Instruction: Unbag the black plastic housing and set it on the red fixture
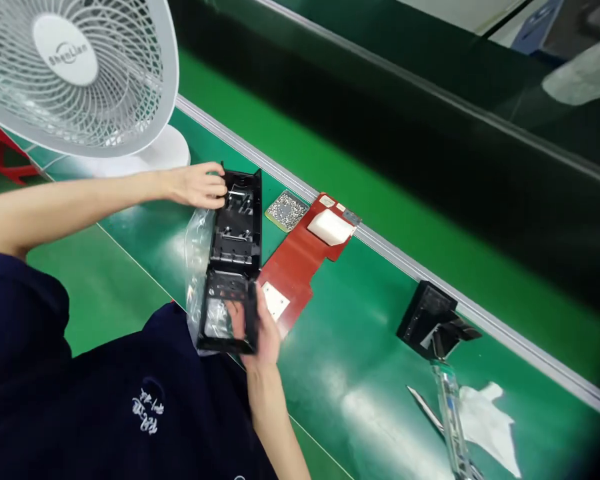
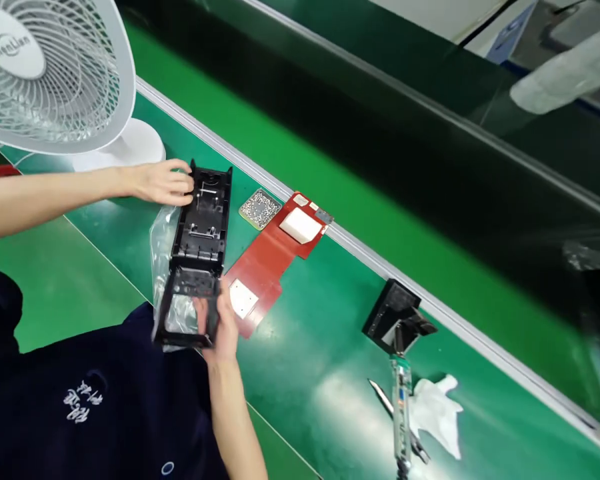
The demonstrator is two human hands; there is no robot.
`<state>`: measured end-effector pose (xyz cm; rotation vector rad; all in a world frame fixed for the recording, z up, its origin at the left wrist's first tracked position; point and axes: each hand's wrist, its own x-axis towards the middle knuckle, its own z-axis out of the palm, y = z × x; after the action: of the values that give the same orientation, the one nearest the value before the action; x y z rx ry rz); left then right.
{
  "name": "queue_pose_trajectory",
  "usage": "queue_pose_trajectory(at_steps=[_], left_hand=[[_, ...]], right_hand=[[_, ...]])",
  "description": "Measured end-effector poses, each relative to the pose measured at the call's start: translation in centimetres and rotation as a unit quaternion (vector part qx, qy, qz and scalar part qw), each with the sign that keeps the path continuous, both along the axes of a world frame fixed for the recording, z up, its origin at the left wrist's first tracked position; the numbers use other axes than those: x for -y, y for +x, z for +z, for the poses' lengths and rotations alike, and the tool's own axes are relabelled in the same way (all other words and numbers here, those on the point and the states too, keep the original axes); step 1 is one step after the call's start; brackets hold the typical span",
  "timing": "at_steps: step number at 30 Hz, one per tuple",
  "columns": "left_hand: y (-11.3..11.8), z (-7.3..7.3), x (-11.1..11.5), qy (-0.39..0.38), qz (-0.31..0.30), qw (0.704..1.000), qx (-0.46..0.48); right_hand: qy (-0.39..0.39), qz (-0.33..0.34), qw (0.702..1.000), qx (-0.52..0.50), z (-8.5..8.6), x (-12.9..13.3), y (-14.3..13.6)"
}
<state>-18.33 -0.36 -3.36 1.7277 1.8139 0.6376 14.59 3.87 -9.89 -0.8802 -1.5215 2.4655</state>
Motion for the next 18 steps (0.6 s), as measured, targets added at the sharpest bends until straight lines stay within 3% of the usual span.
queue_pose_trajectory(at_steps=[3,5,9,11,13,15,18], left_hand=[[-2.2,-1.1,-1.4,-0.018,0.039,0.997,0.066],[-3.0,-2.2,-1.7,-0.018,0.034,0.998,0.052],[-2.4,-4.3,-0.2,0.061,0.055,0.986,-0.142],[-0.8,-4.8,1.7,0.11,0.123,0.962,-0.216],[1.7,-5.0,4.1,0.159,0.225,0.937,-0.215],[4.6,-5.2,6.7,0.206,0.328,0.904,-0.184],[8.8,-6.2,9.8,0.186,0.434,0.88,-0.048]], right_hand=[[-0.067,0.016,0.998,0.002,-0.5,2.0,-1.3],[-0.074,0.031,0.997,-0.001,-0.5,2.3,-1.3],[0.07,0.04,0.997,-0.003,-0.1,1.3,0.4],[0.161,0.03,0.986,0.001,0.4,0.2,1.5],[0.237,0.02,0.971,0.003,1.0,-1.2,2.3],[0.317,0.02,0.948,0.002,1.8,-2.8,2.4],[0.469,0.052,0.881,-0.004,2.8,-5.3,0.4]])
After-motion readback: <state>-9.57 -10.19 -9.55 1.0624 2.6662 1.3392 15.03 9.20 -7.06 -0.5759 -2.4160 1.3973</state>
